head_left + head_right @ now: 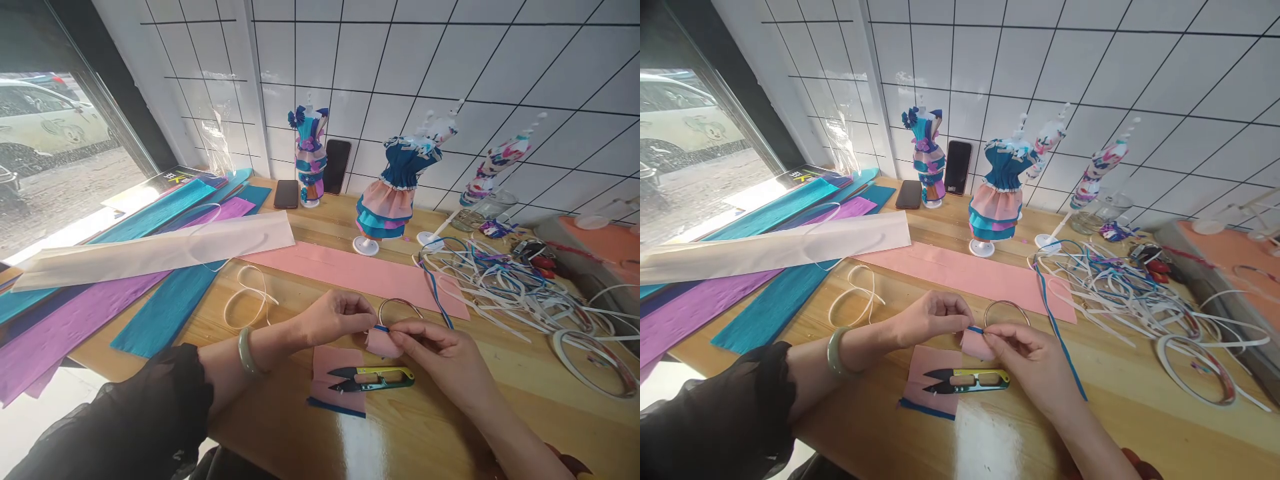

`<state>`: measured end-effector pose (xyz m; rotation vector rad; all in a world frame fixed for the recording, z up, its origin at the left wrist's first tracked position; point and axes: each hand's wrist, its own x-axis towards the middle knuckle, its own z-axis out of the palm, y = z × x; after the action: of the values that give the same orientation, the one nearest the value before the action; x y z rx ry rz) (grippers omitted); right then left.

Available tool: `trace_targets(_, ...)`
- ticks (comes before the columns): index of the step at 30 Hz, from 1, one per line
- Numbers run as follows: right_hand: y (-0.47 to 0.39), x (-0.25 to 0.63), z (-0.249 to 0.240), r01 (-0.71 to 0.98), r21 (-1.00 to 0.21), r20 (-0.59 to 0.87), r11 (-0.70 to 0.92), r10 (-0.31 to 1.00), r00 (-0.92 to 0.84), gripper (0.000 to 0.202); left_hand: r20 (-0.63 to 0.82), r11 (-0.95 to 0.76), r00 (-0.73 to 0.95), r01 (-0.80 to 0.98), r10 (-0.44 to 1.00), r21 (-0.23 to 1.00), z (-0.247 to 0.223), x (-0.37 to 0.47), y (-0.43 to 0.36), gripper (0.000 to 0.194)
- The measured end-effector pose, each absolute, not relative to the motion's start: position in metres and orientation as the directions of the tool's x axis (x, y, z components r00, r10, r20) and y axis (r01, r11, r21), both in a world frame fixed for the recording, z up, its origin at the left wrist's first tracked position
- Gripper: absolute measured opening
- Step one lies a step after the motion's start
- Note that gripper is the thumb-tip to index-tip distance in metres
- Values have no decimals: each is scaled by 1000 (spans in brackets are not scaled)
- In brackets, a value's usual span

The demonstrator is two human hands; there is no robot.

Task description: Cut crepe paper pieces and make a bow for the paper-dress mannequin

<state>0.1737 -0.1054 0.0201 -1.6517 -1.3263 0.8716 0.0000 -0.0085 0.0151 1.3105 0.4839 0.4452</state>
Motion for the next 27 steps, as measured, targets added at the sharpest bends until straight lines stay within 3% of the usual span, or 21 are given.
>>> trace_targets(8,-109,171,21,452,-890,-2,-63,991,134,15,-63,196,826,-58,560,979,8,3,-9,13)
trace_targets(16,-107,173,18,455,-886,0,-87,982,188,15,59,-7,782,-70,620,998,8,4,-11,6)
trace_targets(27,-107,172,17,432,-897,9,-94,973,230,16,-13,-10,809,23,587,1000,7,2,-10,18)
